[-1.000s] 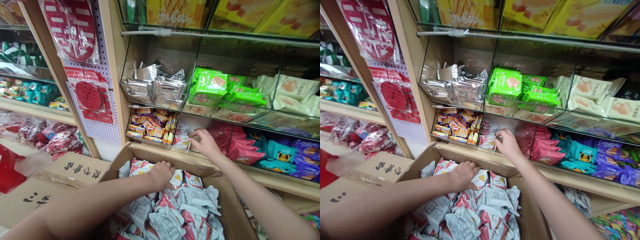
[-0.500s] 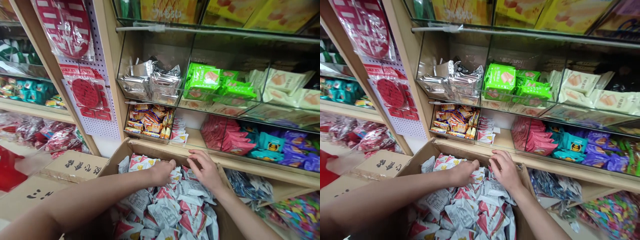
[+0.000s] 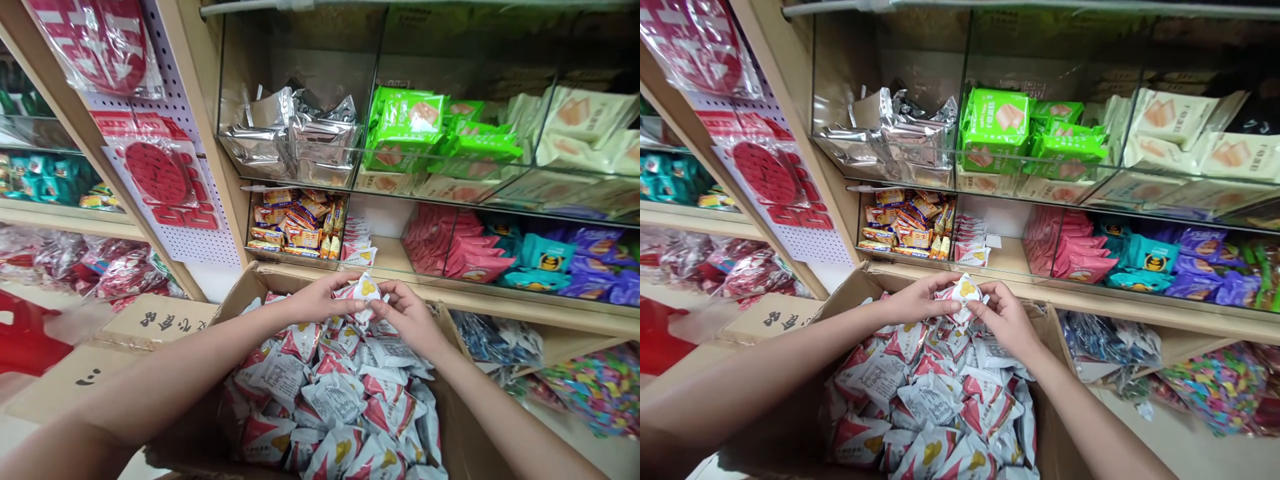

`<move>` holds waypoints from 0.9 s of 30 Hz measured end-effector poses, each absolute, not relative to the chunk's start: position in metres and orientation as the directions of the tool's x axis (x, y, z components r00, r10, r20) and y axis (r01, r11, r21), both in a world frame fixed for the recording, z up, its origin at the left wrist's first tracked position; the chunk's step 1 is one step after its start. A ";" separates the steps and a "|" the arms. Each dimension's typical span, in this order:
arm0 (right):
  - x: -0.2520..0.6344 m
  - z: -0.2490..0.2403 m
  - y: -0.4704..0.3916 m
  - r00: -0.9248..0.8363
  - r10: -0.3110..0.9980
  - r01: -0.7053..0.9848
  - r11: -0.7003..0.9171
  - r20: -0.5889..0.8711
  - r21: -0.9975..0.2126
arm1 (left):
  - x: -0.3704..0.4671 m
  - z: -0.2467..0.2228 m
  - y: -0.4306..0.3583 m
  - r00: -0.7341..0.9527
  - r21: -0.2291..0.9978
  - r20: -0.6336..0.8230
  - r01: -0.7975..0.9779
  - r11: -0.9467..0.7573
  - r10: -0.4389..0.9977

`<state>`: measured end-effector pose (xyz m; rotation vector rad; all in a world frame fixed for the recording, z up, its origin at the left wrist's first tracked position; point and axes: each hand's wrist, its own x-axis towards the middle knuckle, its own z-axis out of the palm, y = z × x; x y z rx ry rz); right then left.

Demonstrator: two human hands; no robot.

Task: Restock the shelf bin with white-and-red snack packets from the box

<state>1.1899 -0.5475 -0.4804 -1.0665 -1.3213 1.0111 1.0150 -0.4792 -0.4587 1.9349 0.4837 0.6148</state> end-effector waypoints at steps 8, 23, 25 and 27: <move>1.196 -0.479 -0.546 0.038 0.998 -0.184 0.065 0.059 -0.981 | 1.018 -0.459 -0.476 0.804 0.978 0.131 -0.009 -0.208 0.580; 1.208 -0.487 -0.542 0.035 0.982 0.210 0.173 0.185 -0.962 | 1.019 -0.467 -0.475 0.796 0.973 -0.010 0.148 -0.178 0.606; 1.211 -0.484 -0.542 0.048 0.983 0.246 0.162 0.179 -0.956 | 1.019 -0.467 -0.476 0.799 0.976 -0.033 0.155 -0.152 0.601; 1.217 -0.476 -0.539 0.108 0.973 0.276 0.166 0.203 -0.947 | 1.020 -0.467 -0.476 0.797 0.977 -0.019 0.142 -0.156 0.604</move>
